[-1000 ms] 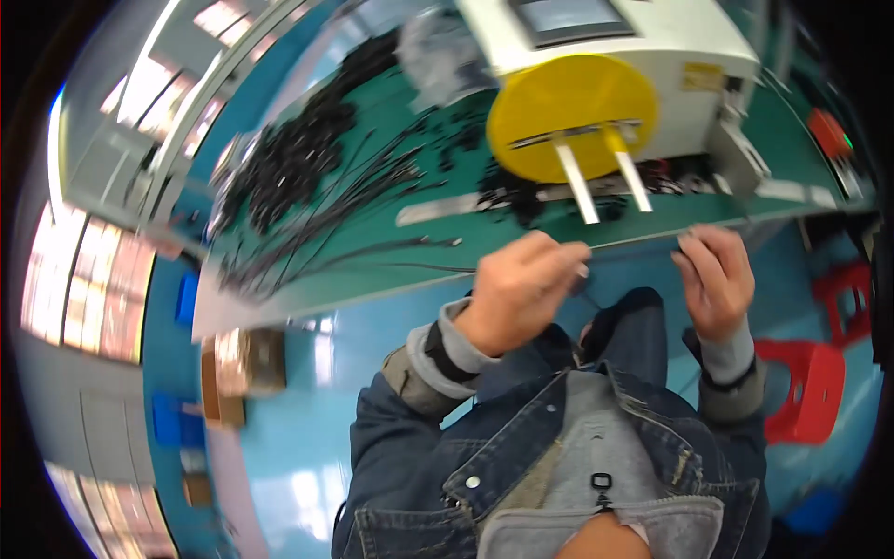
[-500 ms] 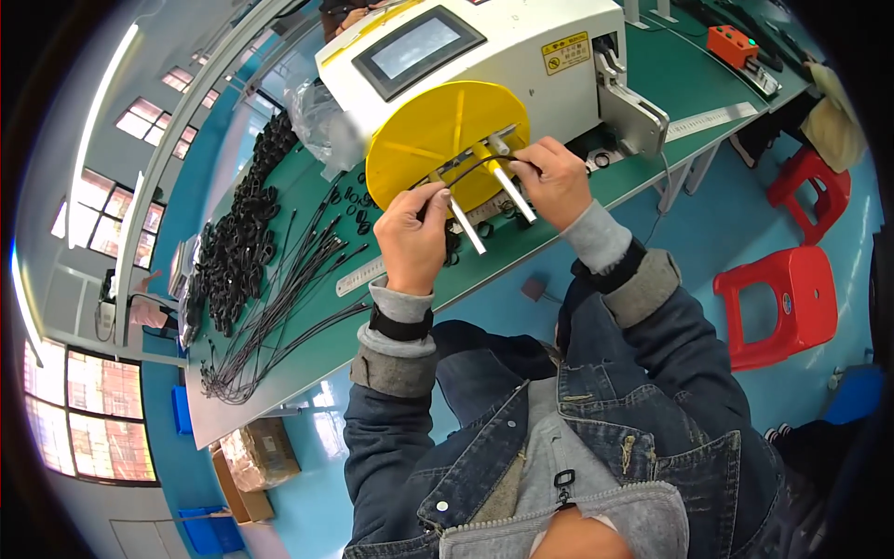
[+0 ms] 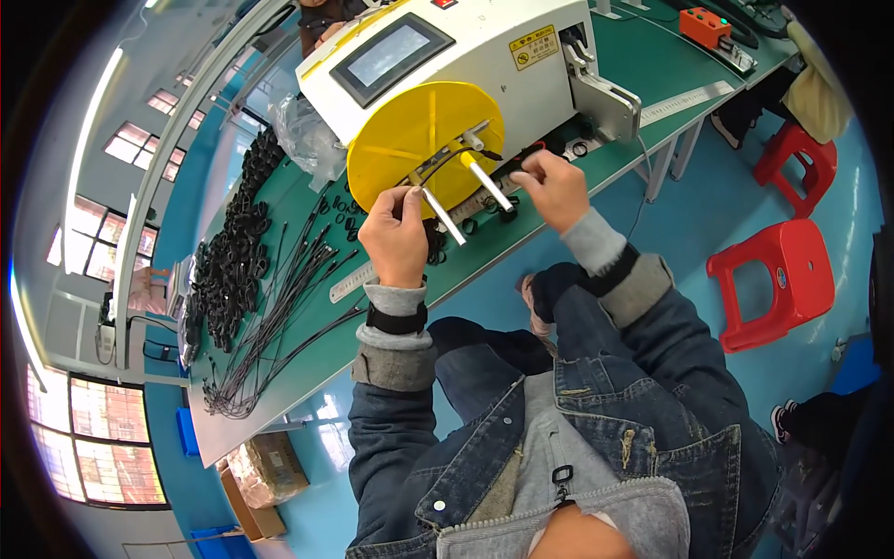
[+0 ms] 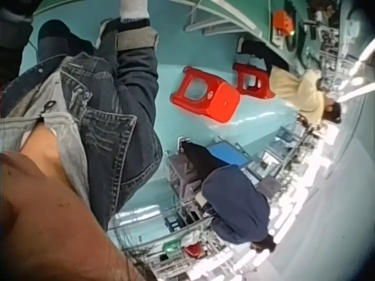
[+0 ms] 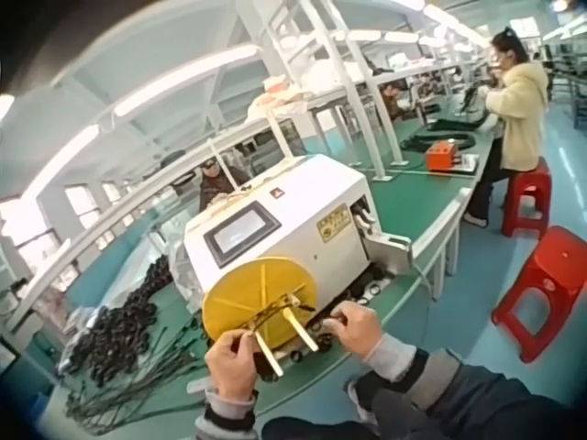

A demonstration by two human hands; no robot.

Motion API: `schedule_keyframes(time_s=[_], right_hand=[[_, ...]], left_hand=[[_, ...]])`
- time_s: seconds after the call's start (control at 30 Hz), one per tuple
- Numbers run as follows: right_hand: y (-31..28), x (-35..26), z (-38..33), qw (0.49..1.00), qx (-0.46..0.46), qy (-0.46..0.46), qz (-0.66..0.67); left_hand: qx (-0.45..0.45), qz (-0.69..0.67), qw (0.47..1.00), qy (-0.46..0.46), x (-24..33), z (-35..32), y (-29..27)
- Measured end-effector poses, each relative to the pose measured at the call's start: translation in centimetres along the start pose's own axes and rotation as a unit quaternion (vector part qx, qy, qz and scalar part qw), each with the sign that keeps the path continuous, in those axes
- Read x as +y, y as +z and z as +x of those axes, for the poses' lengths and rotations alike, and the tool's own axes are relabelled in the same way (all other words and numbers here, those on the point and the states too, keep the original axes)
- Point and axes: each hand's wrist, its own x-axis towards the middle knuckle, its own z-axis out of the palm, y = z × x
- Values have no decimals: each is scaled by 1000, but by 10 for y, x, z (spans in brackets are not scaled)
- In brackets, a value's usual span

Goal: The person picks up a cable, winds it around the rods of a machine, and removes the coiled cable. They then secure the coil with a tie and place the finished bundle on the table before repeating the process.

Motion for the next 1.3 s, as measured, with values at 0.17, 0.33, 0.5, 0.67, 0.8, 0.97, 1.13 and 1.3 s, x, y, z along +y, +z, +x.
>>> schedule_keyframes(time_s=[0.17, 0.33, 0.5, 0.67, 0.8, 0.97, 1.13, 1.3], right_hand=[[-44, 16, -48, 998, -37, 45, -10], [-67, 19, -78, 989, -90, 121, 8], [-65, 16, -82, 984, -121, 130, 29], [-62, 14, -85, 977, -163, 134, 28], [-59, 15, -86, 972, -185, 141, 30], [-61, 10, -78, 970, -189, 147, 43], [-55, -17, -49, 979, -161, 83, 93], [-48, -48, -16, 981, -144, 43, 124]], left_hand=[[37, 45, 996, 66, -4, -7, -8], [62, 64, 986, 140, 7, -15, -10], [63, 62, 988, 127, 12, -25, -10], [56, 73, 990, 108, 10, -36, -12], [44, 36, 994, 94, 10, -46, -10], [46, 30, 993, 108, 11, -47, 0], [44, 88, 977, 191, 34, -26, 9], [37, 129, 960, 245, 53, -22, 25]])
